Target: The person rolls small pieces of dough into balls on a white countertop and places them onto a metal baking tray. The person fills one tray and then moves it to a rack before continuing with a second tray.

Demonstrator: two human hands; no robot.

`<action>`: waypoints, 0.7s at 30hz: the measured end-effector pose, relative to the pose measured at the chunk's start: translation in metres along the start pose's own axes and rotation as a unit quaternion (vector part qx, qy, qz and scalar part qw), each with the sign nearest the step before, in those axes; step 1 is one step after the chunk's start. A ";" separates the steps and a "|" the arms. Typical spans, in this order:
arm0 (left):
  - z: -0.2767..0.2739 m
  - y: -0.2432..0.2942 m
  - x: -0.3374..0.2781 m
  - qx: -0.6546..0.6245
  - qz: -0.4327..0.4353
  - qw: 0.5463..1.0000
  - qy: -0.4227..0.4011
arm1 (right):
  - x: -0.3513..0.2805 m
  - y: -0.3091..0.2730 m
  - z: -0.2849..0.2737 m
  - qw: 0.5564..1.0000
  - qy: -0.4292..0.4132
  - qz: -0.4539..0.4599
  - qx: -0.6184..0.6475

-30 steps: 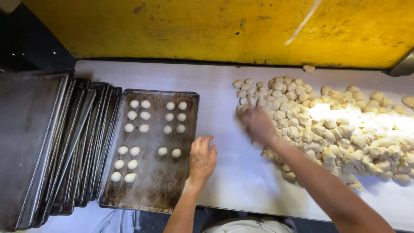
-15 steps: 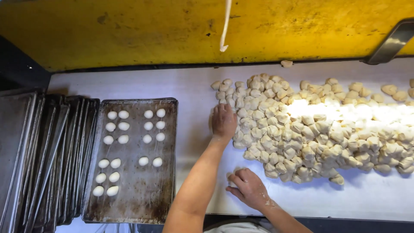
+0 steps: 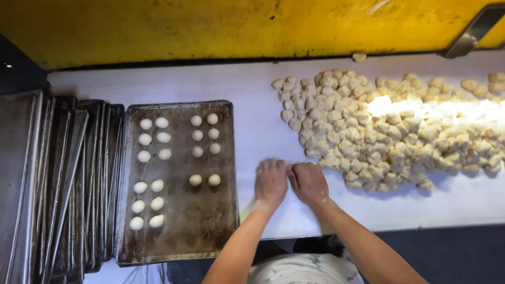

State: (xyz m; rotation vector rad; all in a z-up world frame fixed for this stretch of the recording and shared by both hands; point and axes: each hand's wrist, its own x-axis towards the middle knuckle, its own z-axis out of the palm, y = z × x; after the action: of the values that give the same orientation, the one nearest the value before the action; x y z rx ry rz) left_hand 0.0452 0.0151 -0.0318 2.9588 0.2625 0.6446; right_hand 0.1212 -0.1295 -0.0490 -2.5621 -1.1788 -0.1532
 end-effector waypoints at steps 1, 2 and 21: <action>-0.010 0.001 -0.018 -0.007 -0.001 1.000 -0.003 | -0.025 -0.009 -0.004 1.000 -0.005 0.003 -0.004; -0.022 0.003 -0.035 -0.026 0.064 0.998 0.004 | -0.049 -0.019 -0.011 0.999 -0.001 0.015 0.039; -0.063 -0.008 -0.060 -0.038 0.021 0.999 0.026 | -0.119 0.028 -0.037 0.998 0.007 0.011 0.055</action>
State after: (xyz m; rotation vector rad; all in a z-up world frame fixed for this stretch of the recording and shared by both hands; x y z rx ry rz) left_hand -0.0361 0.0154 0.0004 2.8850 0.1761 0.7220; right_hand 0.0657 -0.2448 -0.0474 -2.4738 -1.1227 -0.0975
